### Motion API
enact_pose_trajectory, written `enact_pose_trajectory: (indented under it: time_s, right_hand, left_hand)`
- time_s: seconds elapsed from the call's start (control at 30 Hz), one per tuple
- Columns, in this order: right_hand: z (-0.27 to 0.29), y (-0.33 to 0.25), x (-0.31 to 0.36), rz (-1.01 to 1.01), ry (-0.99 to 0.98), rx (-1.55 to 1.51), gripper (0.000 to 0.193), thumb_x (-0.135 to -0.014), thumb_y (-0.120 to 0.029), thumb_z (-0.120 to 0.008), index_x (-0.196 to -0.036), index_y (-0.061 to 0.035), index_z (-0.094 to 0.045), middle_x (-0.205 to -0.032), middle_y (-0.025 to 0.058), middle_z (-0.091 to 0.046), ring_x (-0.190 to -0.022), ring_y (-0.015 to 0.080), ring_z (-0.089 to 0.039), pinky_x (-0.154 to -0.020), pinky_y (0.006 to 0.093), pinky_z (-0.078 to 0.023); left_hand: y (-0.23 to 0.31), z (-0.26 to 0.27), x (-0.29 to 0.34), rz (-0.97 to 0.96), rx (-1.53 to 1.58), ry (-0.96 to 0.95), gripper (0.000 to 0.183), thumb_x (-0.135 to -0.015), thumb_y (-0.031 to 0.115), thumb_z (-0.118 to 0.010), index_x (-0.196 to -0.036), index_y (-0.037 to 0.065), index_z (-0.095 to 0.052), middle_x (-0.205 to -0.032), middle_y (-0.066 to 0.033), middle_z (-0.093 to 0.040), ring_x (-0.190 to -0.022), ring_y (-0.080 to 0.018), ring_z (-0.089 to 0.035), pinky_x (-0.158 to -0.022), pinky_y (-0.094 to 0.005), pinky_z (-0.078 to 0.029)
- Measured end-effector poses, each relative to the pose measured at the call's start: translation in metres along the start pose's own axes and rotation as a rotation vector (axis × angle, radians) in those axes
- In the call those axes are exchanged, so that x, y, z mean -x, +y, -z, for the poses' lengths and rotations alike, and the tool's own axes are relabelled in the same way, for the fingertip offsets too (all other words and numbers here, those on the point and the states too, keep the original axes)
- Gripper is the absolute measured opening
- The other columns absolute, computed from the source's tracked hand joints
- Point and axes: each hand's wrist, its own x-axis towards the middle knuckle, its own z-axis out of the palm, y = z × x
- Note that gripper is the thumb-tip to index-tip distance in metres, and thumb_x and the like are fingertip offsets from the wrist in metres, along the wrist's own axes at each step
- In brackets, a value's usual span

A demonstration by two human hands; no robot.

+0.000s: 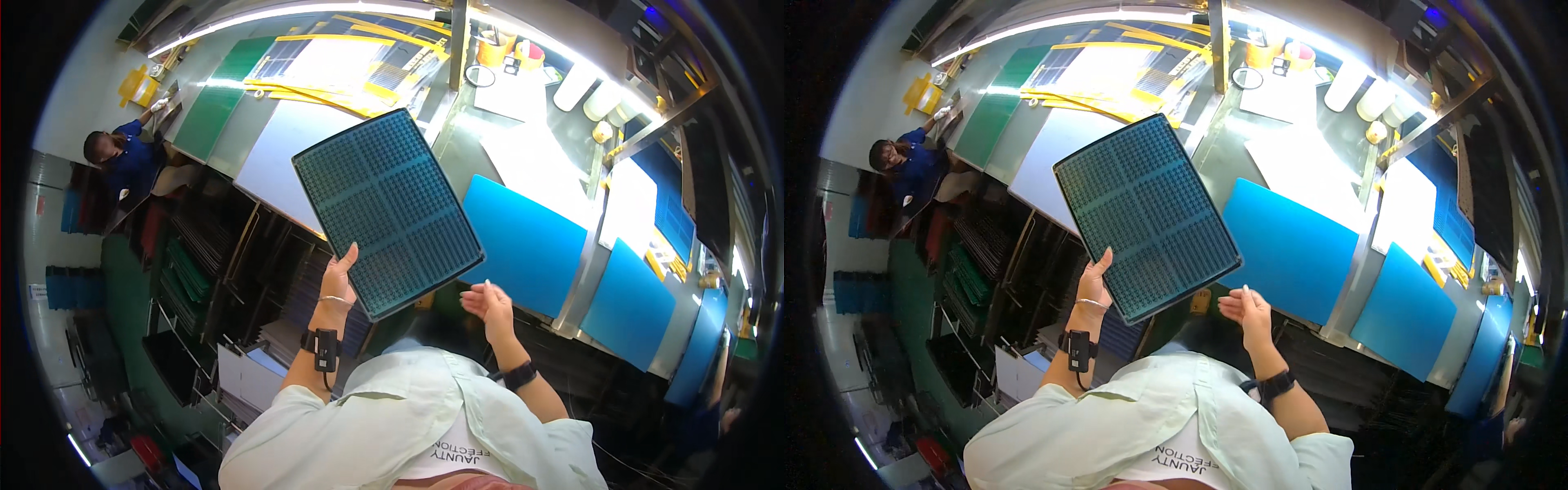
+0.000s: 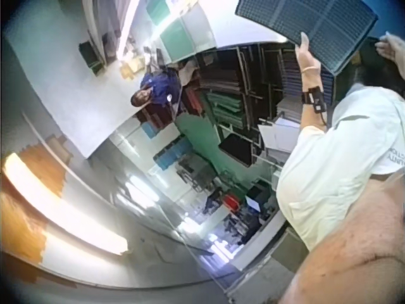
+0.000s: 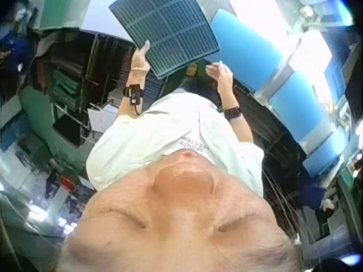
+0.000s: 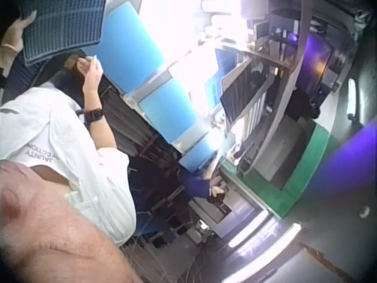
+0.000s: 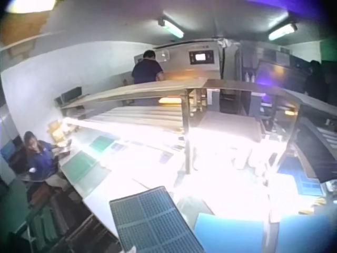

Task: Transferring thin rectangular panels from vertical storage racks to a lighted workstation table for visual inspection and then placing them into another rack.

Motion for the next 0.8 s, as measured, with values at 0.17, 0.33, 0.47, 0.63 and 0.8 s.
enact_pose_trajectory:
  time_s: [0.17, 0.33, 0.47, 0.63, 0.8]
  right_hand:
    - [-0.071, -0.057, 0.018, 1.146, -0.285, 1.193, 0.047, -0.07, -0.03, -0.08, -0.106, -0.0074, -0.059, -0.122, 0.0139, -0.057, -0.122, 0.0357, -0.049, -0.1, 0.0459, -0.04]
    - [-0.118, -0.063, -0.014, 1.272, -0.434, 1.437, 0.046, -0.071, -0.034, -0.076, -0.1, -0.0048, -0.056, -0.127, 0.0181, -0.055, -0.123, 0.039, -0.049, -0.103, 0.0485, -0.04]
    - [-0.114, -0.064, -0.026, 1.288, -0.427, 1.493, 0.047, -0.072, -0.036, -0.076, -0.098, -0.003, -0.056, -0.126, 0.0196, -0.055, -0.118, 0.0407, -0.053, -0.1, 0.0479, -0.044]
    - [-0.108, -0.069, -0.028, 1.278, -0.497, 1.532, 0.053, -0.073, -0.042, -0.073, -0.104, -0.0017, -0.057, -0.123, 0.0267, -0.054, -0.114, 0.0453, -0.053, -0.098, 0.0478, -0.045]
    - [-0.103, -0.066, -0.04, 1.298, -0.497, 1.58, 0.048, -0.075, -0.039, -0.073, -0.101, -0.0026, -0.056, -0.122, 0.0223, -0.056, -0.113, 0.0399, -0.056, -0.094, 0.042, -0.049]
  left_hand:
    - [-0.024, -0.027, -0.037, 0.098, 0.121, -0.059, 0.035, -0.098, 0.021, -0.052, -0.127, 0.0, -0.049, -0.119, -0.0139, -0.06, -0.11, -0.0285, -0.059, -0.096, -0.0464, -0.048]
    - [-0.033, -0.04, -0.065, 0.182, 0.189, -0.134, 0.04, -0.101, 0.028, -0.044, -0.128, -0.001, -0.046, -0.123, -0.0174, -0.057, -0.112, -0.0325, -0.057, -0.097, -0.049, -0.047]
    - [-0.036, -0.045, -0.067, 0.327, 0.307, -0.192, 0.042, -0.1, 0.032, -0.045, -0.128, 0.001, -0.045, -0.121, -0.0168, -0.058, -0.11, -0.0322, -0.059, -0.095, -0.048, -0.048]
    - [-0.05, -0.044, -0.079, 0.343, 0.246, -0.2, 0.045, -0.101, 0.035, -0.041, -0.134, 0.004, -0.043, -0.127, -0.0162, -0.056, -0.114, -0.0324, -0.056, -0.098, -0.0497, -0.045]
    - [-0.066, -0.03, -0.099, 0.382, 0.235, -0.113, 0.044, -0.101, 0.036, -0.042, -0.129, 0.003, -0.046, -0.123, -0.016, -0.058, -0.111, -0.0329, -0.057, -0.097, -0.0504, -0.046]
